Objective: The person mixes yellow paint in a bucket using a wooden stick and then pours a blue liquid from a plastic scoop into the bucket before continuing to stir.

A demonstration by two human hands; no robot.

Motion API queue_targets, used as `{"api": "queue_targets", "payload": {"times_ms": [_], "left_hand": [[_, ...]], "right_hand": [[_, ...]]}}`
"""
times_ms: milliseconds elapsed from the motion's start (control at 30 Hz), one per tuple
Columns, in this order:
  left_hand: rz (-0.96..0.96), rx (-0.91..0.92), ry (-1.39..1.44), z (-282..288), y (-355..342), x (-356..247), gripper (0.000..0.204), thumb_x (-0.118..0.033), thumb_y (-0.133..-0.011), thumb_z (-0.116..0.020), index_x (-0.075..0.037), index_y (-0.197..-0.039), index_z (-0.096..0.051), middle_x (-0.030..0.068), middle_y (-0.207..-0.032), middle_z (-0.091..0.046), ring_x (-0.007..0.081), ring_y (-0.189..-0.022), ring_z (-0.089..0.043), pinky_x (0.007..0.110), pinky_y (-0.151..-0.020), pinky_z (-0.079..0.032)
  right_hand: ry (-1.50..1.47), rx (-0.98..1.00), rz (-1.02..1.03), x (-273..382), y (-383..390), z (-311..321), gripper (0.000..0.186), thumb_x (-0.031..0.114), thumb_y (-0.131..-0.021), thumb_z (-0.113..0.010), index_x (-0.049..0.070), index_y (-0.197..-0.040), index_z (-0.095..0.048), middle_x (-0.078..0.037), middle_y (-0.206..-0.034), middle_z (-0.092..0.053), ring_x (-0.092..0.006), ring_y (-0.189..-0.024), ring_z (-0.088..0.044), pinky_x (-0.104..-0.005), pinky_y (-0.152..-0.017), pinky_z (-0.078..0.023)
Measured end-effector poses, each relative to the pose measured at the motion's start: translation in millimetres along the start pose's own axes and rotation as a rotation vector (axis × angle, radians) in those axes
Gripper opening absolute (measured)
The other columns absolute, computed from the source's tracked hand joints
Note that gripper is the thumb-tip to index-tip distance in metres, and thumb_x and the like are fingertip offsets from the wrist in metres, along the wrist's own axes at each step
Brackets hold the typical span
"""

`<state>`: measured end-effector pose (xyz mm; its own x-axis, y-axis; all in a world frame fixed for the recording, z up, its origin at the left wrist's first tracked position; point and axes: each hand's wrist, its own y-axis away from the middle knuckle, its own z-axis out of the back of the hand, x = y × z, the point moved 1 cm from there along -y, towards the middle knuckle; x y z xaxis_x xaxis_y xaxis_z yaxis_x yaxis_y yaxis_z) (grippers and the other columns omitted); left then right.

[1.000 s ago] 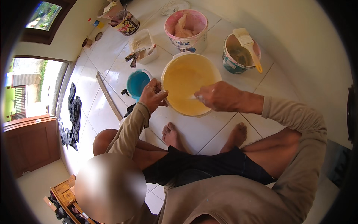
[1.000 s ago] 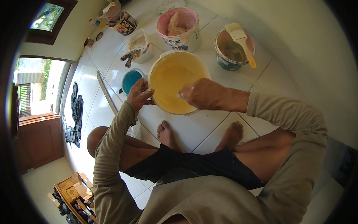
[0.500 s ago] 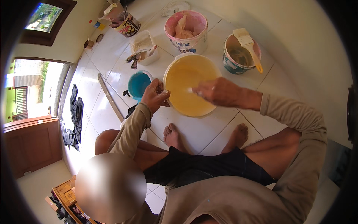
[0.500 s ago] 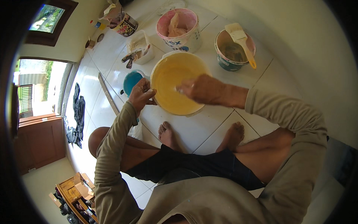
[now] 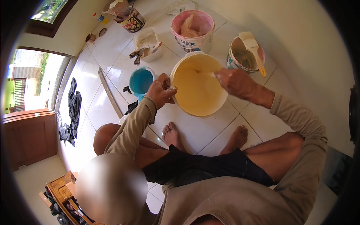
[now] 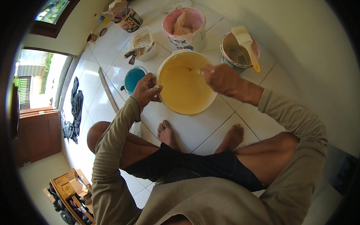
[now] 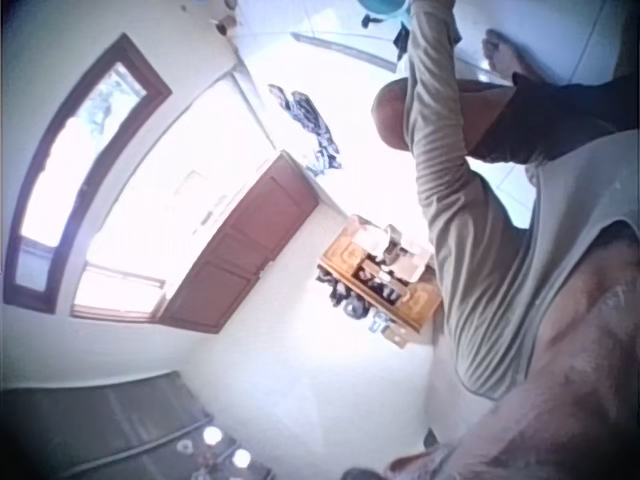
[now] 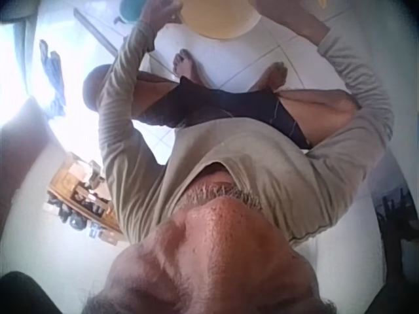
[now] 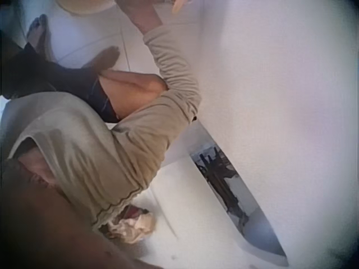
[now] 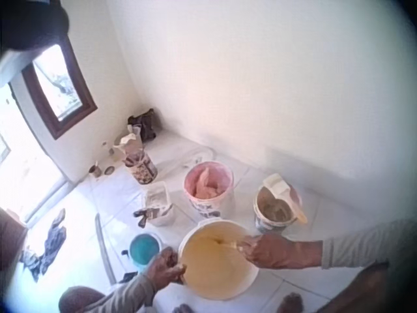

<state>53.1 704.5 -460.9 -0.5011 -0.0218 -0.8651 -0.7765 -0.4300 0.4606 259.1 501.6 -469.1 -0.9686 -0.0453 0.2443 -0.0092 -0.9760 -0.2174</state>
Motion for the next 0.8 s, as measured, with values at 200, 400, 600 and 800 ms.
{"api": "queue_targets", "payload": {"times_ms": [200, 400, 600, 800], "left_hand": [[-0.001, 0.021, 0.043, 0.9, -3.8, 6.8, 0.024, -0.01, -0.082, -0.064, -0.004, -0.087, -0.041, 0.0082, -0.072, -0.057, 0.0156, -0.058, -0.063, 0.03, -0.049, -0.058], [0.024, -0.012, 0.056, 1.4, 2.0, 1.9, 0.025, -0.01, -0.082, -0.065, -0.004, -0.087, -0.04, 0.0074, -0.071, -0.056, 0.0151, -0.055, -0.061, 0.03, -0.046, -0.056], [0.022, 0.014, 0.082, 1.5, -1.5, 6.0, 0.026, -0.011, -0.083, -0.065, -0.004, -0.087, -0.04, 0.0073, -0.071, -0.056, 0.0152, -0.055, -0.061, 0.03, -0.049, -0.058], [0.031, -0.012, 0.083, -3.5, 1.2, -0.1, 0.026, -0.01, -0.083, -0.065, -0.004, -0.086, -0.04, 0.0075, -0.07, -0.056, 0.0148, -0.055, -0.061, 0.03, -0.048, -0.057]], "right_hand": [[-0.183, 0.086, 0.087, 36.5, -6.5, 4.4, 0.016, 0.007, -0.083, -0.059, -0.001, -0.097, -0.061, -0.012, -0.076, -0.059, -0.0281, -0.066, -0.062, -0.0366, -0.057, -0.05], [-0.128, -0.024, 0.007, 12.0, -19.6, -3.7, 0.015, 0.006, -0.082, -0.058, -0.001, -0.095, -0.062, -0.013, -0.08, -0.062, -0.0294, -0.07, -0.063, -0.0373, -0.06, -0.051], [-0.157, 0.205, -0.067, 22.4, -3.6, 6.1, 0.014, 0.009, -0.084, -0.057, -0.001, -0.093, -0.062, -0.016, -0.08, -0.062, -0.0322, -0.073, -0.063, -0.0399, -0.064, -0.051], [-0.364, 0.037, -0.066, 31.7, -17.9, -2.2, 0.014, 0.012, -0.085, -0.054, 0.0, -0.084, -0.059, -0.019, -0.075, -0.062, -0.0357, -0.071, -0.062, -0.0439, -0.067, -0.05]]}}
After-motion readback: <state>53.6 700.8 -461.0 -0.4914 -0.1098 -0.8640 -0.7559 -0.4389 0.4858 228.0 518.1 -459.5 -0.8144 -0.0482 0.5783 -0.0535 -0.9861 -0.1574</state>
